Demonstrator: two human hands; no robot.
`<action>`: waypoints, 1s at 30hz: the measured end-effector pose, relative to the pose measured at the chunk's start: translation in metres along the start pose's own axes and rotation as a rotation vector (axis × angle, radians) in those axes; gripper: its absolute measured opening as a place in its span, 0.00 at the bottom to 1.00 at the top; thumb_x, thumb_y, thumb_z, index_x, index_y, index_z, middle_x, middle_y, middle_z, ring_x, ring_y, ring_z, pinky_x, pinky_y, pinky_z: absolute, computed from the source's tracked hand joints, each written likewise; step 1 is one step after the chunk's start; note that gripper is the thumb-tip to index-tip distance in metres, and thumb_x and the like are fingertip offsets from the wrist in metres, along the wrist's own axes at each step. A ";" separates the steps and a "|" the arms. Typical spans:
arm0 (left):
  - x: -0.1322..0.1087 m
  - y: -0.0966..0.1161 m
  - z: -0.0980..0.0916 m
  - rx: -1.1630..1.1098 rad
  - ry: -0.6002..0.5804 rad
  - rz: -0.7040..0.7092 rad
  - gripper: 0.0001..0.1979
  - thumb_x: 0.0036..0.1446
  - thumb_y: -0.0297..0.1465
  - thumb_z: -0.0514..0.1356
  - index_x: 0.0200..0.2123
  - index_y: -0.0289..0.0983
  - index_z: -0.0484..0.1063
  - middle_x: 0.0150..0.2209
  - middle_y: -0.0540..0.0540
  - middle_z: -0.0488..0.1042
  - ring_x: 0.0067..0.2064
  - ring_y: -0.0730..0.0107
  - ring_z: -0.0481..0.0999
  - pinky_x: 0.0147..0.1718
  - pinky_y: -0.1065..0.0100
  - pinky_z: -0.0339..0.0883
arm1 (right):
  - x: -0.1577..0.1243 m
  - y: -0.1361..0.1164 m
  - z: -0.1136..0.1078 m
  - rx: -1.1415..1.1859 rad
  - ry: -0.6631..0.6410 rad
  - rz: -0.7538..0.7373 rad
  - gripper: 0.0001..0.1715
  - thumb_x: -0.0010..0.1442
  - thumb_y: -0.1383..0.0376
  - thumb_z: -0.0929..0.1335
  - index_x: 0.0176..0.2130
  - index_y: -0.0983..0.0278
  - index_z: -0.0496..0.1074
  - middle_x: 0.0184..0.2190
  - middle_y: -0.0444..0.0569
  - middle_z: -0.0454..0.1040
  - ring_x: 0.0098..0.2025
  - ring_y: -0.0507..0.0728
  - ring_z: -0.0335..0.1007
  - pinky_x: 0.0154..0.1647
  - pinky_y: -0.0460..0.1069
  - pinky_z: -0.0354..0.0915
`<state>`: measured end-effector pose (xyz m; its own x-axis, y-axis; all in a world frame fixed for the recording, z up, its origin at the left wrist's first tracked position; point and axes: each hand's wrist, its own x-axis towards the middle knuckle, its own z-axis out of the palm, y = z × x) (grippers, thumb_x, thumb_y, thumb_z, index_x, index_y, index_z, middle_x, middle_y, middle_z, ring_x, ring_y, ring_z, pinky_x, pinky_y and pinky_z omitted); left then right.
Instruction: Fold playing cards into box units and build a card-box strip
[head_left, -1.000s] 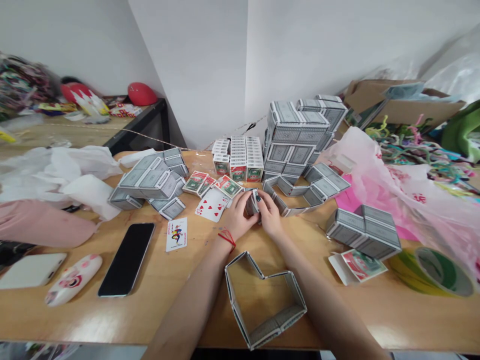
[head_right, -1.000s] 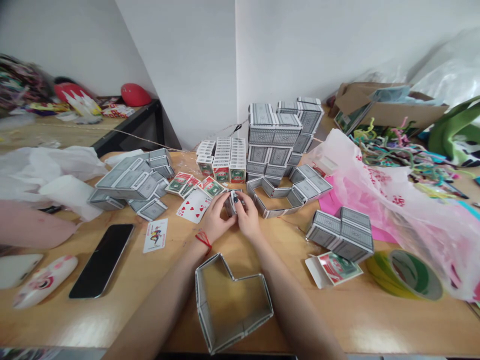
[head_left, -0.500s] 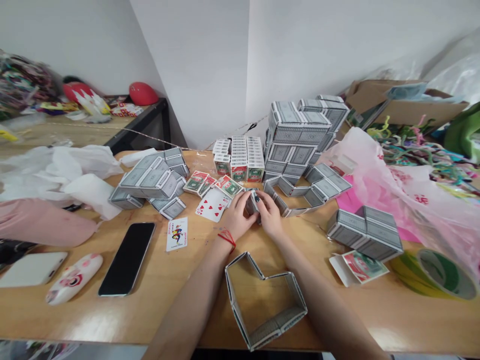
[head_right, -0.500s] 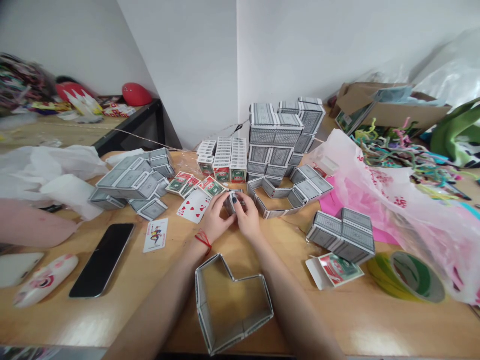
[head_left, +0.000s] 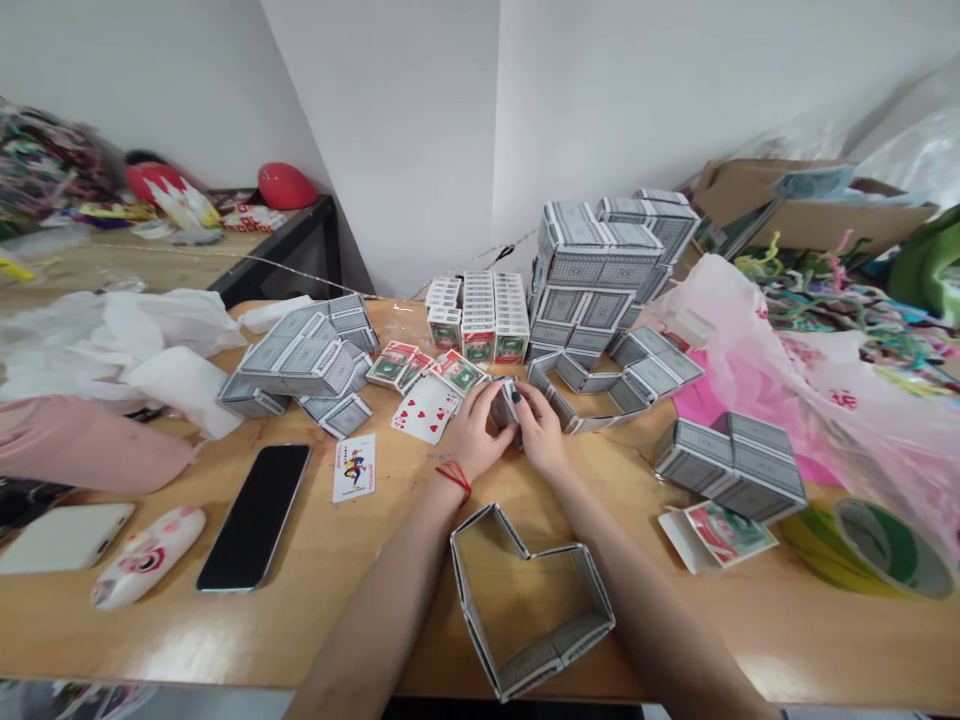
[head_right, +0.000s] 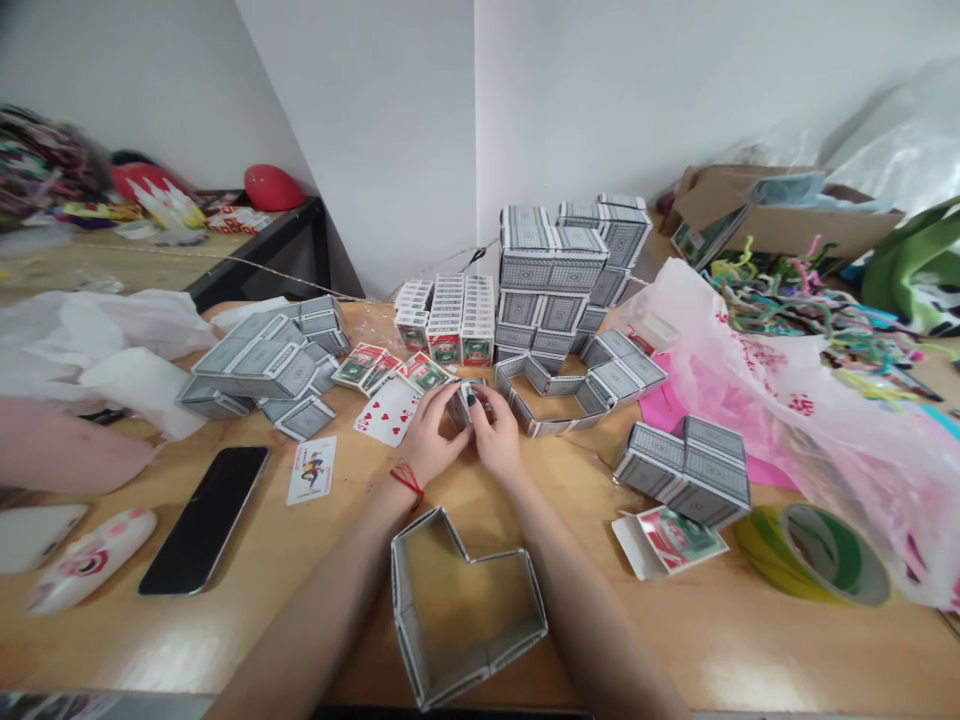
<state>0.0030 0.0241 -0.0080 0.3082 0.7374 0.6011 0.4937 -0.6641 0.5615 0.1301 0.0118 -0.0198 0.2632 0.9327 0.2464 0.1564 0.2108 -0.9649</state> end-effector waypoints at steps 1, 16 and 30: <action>0.000 0.000 0.000 -0.001 0.004 -0.001 0.29 0.49 0.29 0.59 0.55 0.38 0.56 0.52 0.41 0.63 0.55 0.62 0.62 0.54 0.56 0.61 | 0.000 0.000 0.000 0.001 -0.001 0.001 0.19 0.56 0.57 0.62 0.46 0.62 0.68 0.45 0.51 0.70 0.48 0.58 0.65 0.50 0.55 0.61; 0.001 0.002 -0.004 -0.024 -0.042 0.024 0.29 0.49 0.28 0.58 0.56 0.38 0.55 0.53 0.40 0.62 0.56 0.61 0.62 0.55 0.55 0.60 | 0.000 -0.001 -0.001 0.017 -0.007 0.012 0.18 0.56 0.58 0.62 0.45 0.62 0.69 0.45 0.51 0.71 0.47 0.58 0.66 0.49 0.54 0.62; 0.000 0.001 -0.004 -0.032 -0.063 0.029 0.30 0.50 0.31 0.58 0.56 0.38 0.54 0.53 0.40 0.62 0.56 0.59 0.62 0.54 0.55 0.61 | 0.002 -0.003 -0.002 0.072 -0.013 0.023 0.18 0.54 0.56 0.63 0.43 0.62 0.70 0.41 0.50 0.73 0.44 0.57 0.68 0.47 0.53 0.64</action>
<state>0.0003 0.0230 -0.0047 0.3729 0.7235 0.5810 0.4576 -0.6881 0.5631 0.1318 0.0127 -0.0167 0.2531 0.9414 0.2229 0.0813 0.2088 -0.9746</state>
